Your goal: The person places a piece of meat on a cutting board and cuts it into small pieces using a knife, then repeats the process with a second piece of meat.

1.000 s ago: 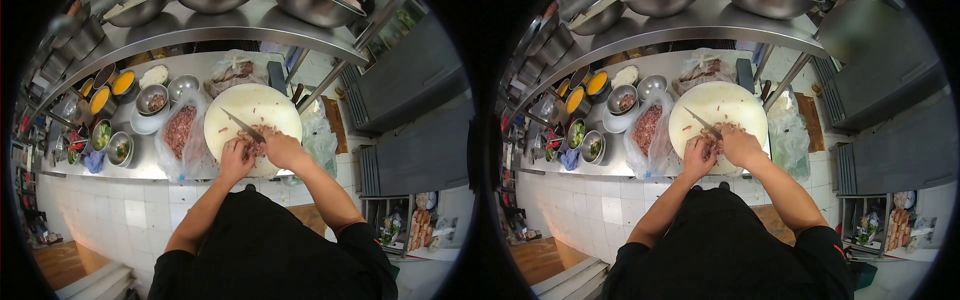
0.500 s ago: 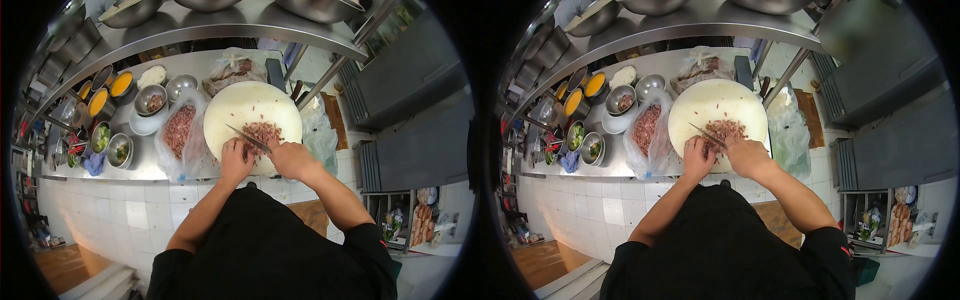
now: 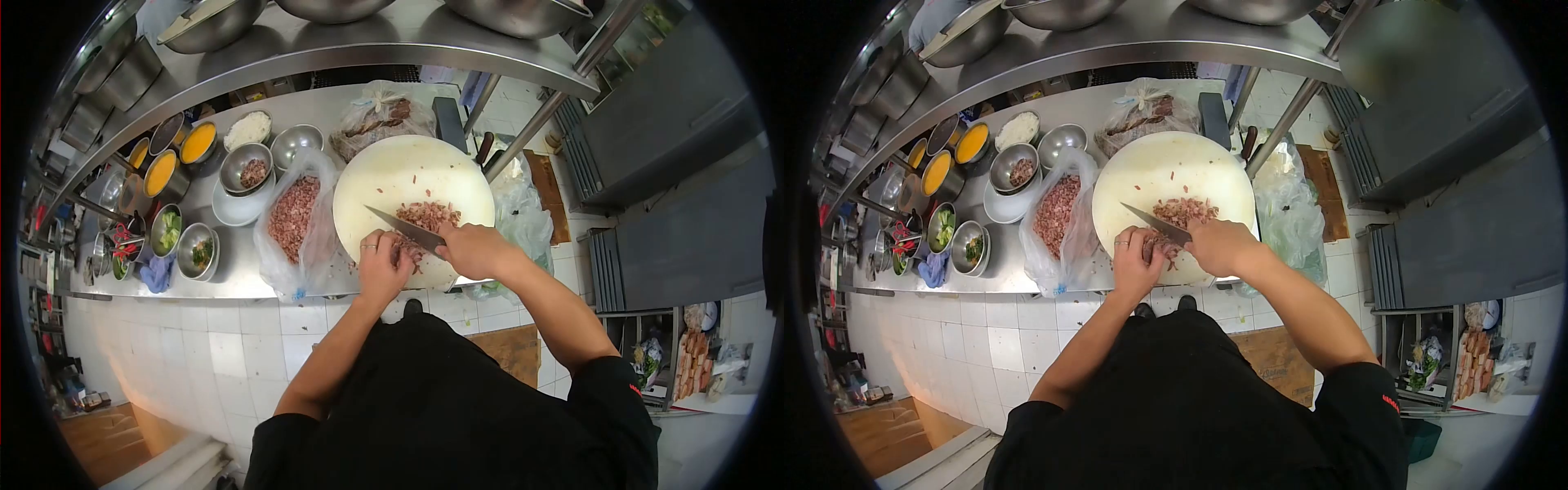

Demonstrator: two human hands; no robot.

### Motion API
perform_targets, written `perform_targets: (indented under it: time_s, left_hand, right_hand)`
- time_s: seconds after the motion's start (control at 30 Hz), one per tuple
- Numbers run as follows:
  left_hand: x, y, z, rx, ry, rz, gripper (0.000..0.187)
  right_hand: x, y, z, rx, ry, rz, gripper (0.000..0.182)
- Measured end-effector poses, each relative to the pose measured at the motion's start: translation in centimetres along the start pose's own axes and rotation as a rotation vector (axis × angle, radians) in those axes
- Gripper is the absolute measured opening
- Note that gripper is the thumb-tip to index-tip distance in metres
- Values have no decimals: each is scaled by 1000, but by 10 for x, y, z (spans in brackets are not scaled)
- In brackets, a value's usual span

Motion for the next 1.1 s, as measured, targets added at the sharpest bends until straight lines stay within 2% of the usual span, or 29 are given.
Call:
perform_targets:
  time_s: [0.1,0.2,0.3,0.4,0.5,0.67,0.8,0.93,1.0,1.1]
  left_hand:
    - [3,10,-4,-41,53,-20,21]
    - [11,22,-7,-9,78,15,20]
    - [6,15,-4,-75,75,-26,19]
    - [-1,9,0,-69,34,-11,18]
    - [7,16,-6,7,85,34,19]
    - [7,18,-3,-44,89,-7,19]
    - [7,16,-5,-22,82,33,19]
    - [9,22,-6,-5,84,26,20]
    - [10,22,-9,34,27,12,21]
    - [9,21,-8,4,53,23,19]
  right_hand:
    - [2,8,-1,4,-99,23,38]
    - [35,1,31,14,-85,8,33]
    - [7,-2,24,22,-18,30,29]
    - [0,6,6,50,-110,-24,30]
    - [39,-2,33,50,-91,-8,30]
    - [0,2,10,57,-49,13,32]
    - [29,-11,33,93,-21,20,34]
    - [-1,-5,22,80,14,-1,33]
    - [4,-2,18,151,-60,27,33]
    - [28,-17,40,102,-54,24,32]
Point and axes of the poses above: each hand's wrist, its own z-axis towards the middle knuckle, its own x-axis out of the palm, y = z × x, the point moved 4 cm from there along z, towards the middle knuckle, and after that the axes turned 11 degrees about -z, right-handed, at the moved point
